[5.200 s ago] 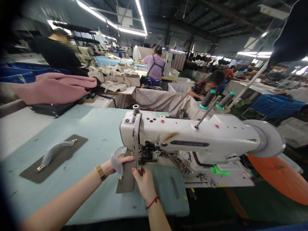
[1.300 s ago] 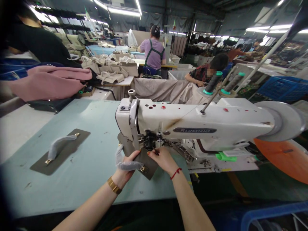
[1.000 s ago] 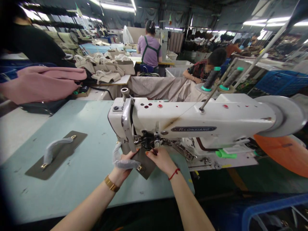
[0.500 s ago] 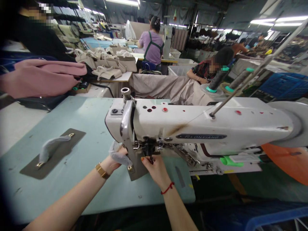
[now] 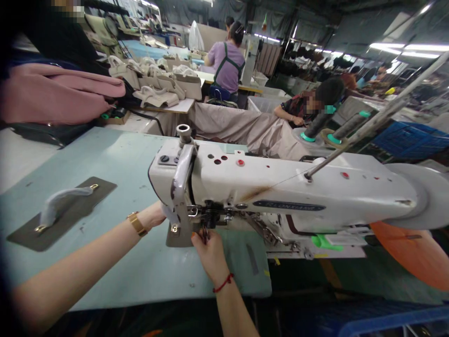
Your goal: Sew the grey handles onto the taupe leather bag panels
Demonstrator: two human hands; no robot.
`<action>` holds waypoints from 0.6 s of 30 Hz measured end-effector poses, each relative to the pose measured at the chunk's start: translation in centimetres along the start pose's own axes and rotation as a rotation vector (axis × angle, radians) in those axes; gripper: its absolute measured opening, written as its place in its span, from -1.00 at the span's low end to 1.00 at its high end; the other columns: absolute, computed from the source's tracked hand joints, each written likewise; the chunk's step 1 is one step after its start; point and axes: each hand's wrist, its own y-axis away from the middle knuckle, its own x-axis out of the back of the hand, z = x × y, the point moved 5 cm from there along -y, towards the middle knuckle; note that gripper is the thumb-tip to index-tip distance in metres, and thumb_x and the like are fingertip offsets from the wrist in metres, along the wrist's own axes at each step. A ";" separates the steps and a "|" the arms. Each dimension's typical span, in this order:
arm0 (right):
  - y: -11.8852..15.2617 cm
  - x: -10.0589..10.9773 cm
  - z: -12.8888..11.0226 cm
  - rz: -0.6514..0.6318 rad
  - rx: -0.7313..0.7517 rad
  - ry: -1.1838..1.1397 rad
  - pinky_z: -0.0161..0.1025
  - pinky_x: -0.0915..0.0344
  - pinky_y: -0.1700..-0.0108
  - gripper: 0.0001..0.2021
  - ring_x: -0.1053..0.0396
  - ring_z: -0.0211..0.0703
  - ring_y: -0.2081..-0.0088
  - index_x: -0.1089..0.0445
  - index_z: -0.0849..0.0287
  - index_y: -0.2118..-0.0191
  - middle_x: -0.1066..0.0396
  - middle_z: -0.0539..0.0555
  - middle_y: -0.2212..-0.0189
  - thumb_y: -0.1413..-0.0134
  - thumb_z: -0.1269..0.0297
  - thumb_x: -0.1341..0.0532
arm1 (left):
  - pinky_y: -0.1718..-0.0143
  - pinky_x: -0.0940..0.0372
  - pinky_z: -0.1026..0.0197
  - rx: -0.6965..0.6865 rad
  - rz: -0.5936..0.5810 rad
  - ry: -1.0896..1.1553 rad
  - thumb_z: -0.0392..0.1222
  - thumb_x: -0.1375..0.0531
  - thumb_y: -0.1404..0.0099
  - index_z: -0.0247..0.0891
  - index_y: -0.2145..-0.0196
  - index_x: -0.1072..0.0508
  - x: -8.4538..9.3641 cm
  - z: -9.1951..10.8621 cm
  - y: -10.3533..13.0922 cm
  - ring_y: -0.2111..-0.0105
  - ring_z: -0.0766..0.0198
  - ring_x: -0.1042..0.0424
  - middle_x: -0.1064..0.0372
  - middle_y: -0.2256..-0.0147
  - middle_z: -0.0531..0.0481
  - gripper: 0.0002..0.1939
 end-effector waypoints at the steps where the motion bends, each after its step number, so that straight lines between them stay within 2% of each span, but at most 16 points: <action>1: 0.2 -0.1 0.1 -0.010 -0.021 -0.018 -0.36 -0.03 0.47 -0.64 -0.11 -0.31 0.53 -0.07 0.15 0.59 -0.03 -0.11 0.63 -0.03 0.07 -0.18 | 0.26 -0.42 0.05 0.009 -0.060 -0.067 -0.45 -0.45 0.35 -0.32 0.44 -0.53 0.1 -0.2 0.1 0.31 -0.05 -0.47 -0.50 0.46 -0.09 -0.59; 3: 0.5 -0.4 0.4 -0.045 -0.066 -0.072 -0.36 -0.01 0.51 -0.62 -0.17 -0.30 0.56 -0.05 0.13 0.59 0.02 -0.12 0.66 -0.03 0.03 -0.17 | 0.31 -0.41 0.18 -0.010 -0.112 -0.182 -0.29 -0.45 0.18 -0.34 0.38 -0.53 0.7 -0.6 1.0 0.34 0.06 -0.47 -0.51 0.41 -0.12 -0.67; 5: 0.9 -0.7 0.6 -0.086 -0.091 -0.126 -0.37 0.02 0.55 -0.62 -0.23 -0.27 0.56 -0.08 0.13 0.57 -0.01 -0.12 0.69 -0.05 0.00 -0.15 | 0.36 -0.39 0.27 -0.050 -0.069 -0.182 -0.16 -0.39 0.01 -0.31 0.23 -0.50 1.9 -1.2 2.7 0.33 0.15 -0.47 -0.51 0.30 -0.11 -0.64; 7: 1.2 -1.0 0.7 -0.116 -0.092 -0.154 -0.37 0.05 0.57 -0.63 -0.20 -0.27 0.59 -0.13 0.14 0.55 -0.07 -0.11 0.72 -0.07 -0.03 -0.13 | 0.39 -0.39 0.30 -0.049 0.005 -0.047 -0.11 -0.32 -0.09 -0.21 0.08 -0.43 3.1 -2.8 5.0 0.34 0.22 -0.46 -0.49 0.21 -0.05 -0.58; 9: 1.4 -1.0 0.8 -0.101 -0.085 -0.165 -0.36 0.06 0.58 -0.62 -0.11 -0.31 0.63 -0.17 0.15 0.56 -0.11 -0.10 0.73 -0.07 -0.03 -0.12 | 0.33 -0.40 0.26 -0.009 -0.001 0.121 -0.09 -0.29 -0.15 -0.14 0.01 -0.38 3.4 -5.3 7.6 0.29 0.21 -0.46 -0.46 0.14 -0.04 -0.56; 12: 1.5 -1.0 0.8 -0.047 -0.066 -0.176 -0.36 0.02 0.57 -0.62 -0.03 -0.35 0.65 -0.17 0.16 0.57 -0.09 -0.12 0.74 -0.04 -0.03 -0.15 | 0.06 -0.35 0.14 0.024 -0.083 0.277 -0.06 -0.27 -0.17 -0.26 0.08 -0.44 2.2 -8.8 10.3 0.10 0.11 -0.41 -0.43 0.07 -0.15 -0.62; 14: 1.6 -1.1 0.6 -0.019 -0.053 -0.177 -0.37 -0.02 0.56 -0.62 -0.07 -0.34 0.63 -0.18 0.16 0.57 -0.09 -0.12 0.74 -0.04 -0.02 -0.15 | -0.03 -0.28 0.13 0.041 -0.099 0.286 -0.02 -0.25 -0.19 -0.34 0.14 -0.48 0.9 -10.1 10.8 0.05 0.08 -0.39 -0.44 0.09 -0.20 -0.63; 16: 1.7 -1.0 0.1 -0.001 -0.033 -0.167 -0.36 -0.07 0.53 -0.63 -0.13 -0.31 0.60 -0.20 0.17 0.58 -0.13 -0.11 0.73 -0.05 0.00 -0.15 | 0.00 -0.30 0.16 0.061 -0.024 0.258 -0.02 -0.26 -0.18 -0.35 0.16 -0.49 0.0 -10.5 10.6 0.08 0.11 -0.41 -0.46 0.13 -0.18 -0.63; 18: 2.0 -0.8 -0.6 -0.010 0.008 -0.152 -0.35 -0.14 0.46 -0.64 -0.22 -0.28 0.55 -0.24 0.18 0.60 -0.22 -0.06 0.70 -0.07 0.05 -0.15 | 0.09 -0.34 0.19 0.079 0.095 0.202 -0.04 -0.30 -0.13 -0.33 0.20 -0.50 0.0 -10.3 10.1 0.17 0.15 -0.44 -0.48 0.21 -0.12 -0.66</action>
